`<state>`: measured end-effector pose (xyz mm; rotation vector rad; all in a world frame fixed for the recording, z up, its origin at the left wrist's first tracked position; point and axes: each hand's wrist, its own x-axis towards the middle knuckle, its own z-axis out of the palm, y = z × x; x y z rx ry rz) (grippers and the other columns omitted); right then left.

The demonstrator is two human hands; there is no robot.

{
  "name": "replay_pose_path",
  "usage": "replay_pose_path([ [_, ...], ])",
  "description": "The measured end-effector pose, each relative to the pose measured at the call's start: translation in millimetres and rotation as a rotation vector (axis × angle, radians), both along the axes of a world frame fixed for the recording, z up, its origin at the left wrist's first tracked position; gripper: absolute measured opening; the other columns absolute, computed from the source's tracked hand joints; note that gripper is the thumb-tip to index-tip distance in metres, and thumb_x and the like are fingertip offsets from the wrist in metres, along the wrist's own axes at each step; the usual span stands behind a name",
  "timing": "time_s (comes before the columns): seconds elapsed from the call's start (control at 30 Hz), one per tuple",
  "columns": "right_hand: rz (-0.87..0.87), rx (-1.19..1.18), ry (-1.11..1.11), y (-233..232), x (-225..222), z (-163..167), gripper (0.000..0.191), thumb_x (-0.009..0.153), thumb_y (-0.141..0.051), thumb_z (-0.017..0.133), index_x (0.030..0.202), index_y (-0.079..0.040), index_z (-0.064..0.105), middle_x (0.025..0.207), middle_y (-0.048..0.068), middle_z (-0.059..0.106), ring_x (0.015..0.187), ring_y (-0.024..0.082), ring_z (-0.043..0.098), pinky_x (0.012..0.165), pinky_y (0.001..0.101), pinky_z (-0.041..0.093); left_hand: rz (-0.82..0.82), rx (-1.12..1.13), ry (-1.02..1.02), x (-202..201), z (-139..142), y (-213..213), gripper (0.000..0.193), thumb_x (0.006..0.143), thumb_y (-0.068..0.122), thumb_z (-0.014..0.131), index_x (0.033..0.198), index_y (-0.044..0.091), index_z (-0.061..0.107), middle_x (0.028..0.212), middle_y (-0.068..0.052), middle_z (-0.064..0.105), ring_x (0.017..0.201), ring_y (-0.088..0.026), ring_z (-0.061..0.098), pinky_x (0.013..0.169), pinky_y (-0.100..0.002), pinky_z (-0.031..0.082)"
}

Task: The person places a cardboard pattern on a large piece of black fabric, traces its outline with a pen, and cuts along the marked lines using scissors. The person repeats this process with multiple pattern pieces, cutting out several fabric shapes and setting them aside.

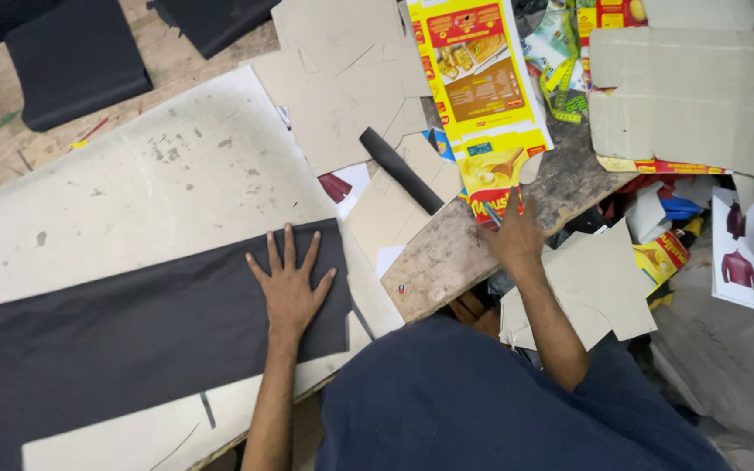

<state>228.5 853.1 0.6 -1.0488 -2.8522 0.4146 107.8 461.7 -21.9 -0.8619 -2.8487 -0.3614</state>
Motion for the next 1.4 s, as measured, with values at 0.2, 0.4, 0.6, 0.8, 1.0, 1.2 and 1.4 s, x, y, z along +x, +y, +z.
replay_pose_path([
  [0.2, -0.084, -0.11, -0.02, 12.9, -10.0, 19.3, 0.115, 0.069, -0.04, 0.091, 0.16, -0.006, 0.028, 0.143, 0.031, 0.04, 0.116, 0.049, 0.062, 0.09, 0.0514, 0.056, 0.007, -0.013, -0.011, -5.2, -2.3, 3.8, 0.071, 0.092, 0.064, 0.052, 0.154, 0.032, 0.043, 0.168, -0.016, 0.023, 0.155, -0.044, 0.014, 0.114, -0.079, 0.002],
  [0.4, -0.208, 0.153, 0.018, 60.4, 6.1, 37.3, 0.1, 0.079, -0.028, 0.089, 0.166, -0.016, 0.041, 0.16, 0.023, 0.032, 0.097, 0.047, 0.069, 0.083, 0.0533, 0.056, 0.007, 0.022, -0.014, -10.2, -0.1, 6.5, 0.071, 0.091, 0.064, 0.052, 0.153, 0.032, 0.044, 0.168, -0.014, 0.023, 0.155, -0.044, 0.014, 0.114, -0.079, 0.001],
  [0.6, -0.091, 0.334, 0.232, 147.3, 1.1, -0.3, 0.085, 0.069, -0.038, 0.095, 0.141, -0.005, 0.064, 0.142, 0.028, 0.041, 0.125, 0.046, 0.055, 0.092, 0.0516, 0.056, 0.018, -0.014, -0.056, -11.5, 3.3, 6.1, 0.071, 0.089, 0.063, 0.053, 0.153, 0.032, 0.044, 0.167, -0.015, 0.023, 0.154, -0.044, 0.014, 0.113, -0.079, 0.001],
  [0.8, -0.037, 0.296, -0.133, 156.2, -26.4, -23.1, 0.084, 0.061, -0.047, 0.099, 0.127, -0.006, 0.069, 0.119, 0.026, 0.057, 0.119, 0.048, 0.057, 0.092, 0.0563, 0.053, 0.011, 0.008, -0.031, -15.3, 5.4, 7.3, 0.072, 0.089, 0.064, 0.055, 0.152, 0.031, 0.044, 0.167, -0.015, 0.023, 0.153, -0.044, 0.015, 0.113, -0.079, 0.001],
  [1.0, 0.187, 0.142, 0.195, 92.5, -95.7, 1.2, 0.029, 0.091, -0.013, 0.073, 0.119, -0.005, 0.074, 0.113, 0.025, 0.069, 0.102, 0.044, 0.068, 0.087, 0.0535, 0.056, 0.019, 0.022, -0.036, -15.1, 5.2, 5.0, 0.074, 0.09, 0.064, 0.053, 0.154, 0.028, 0.043, 0.167, -0.014, 0.022, 0.154, -0.043, 0.014, 0.114, -0.078, 0.001],
  [1.2, 0.347, -0.267, 0.366, 51.9, -213.5, 9.1, 0.036, 0.092, -0.018, 0.072, 0.123, 0.0, 0.07, 0.095, 0.021, 0.075, 0.069, 0.029, 0.075, 0.072, 0.0403, 0.057, 0.028, 0.028, -0.036, -17.1, 4.1, 3.8, 0.076, 0.09, 0.067, 0.052, 0.154, 0.026, 0.042, 0.167, -0.013, 0.023, 0.154, -0.041, 0.013, 0.115, -0.076, 0.001],
  [1.4, 0.02, -0.761, 0.332, 44.2, -290.5, -17.0, 0.038, 0.089, -0.025, 0.081, 0.114, 0.002, 0.069, 0.08, 0.008, 0.069, 0.052, 0.011, 0.057, 0.044, 0.0273, 0.04, 0.05, 0.04, -0.072, -16.3, 6.9, 1.6, 0.077, 0.089, 0.066, 0.054, 0.154, 0.027, 0.042, 0.167, -0.012, 0.023, 0.154, -0.04, 0.013, 0.116, -0.075, 0.002],
])
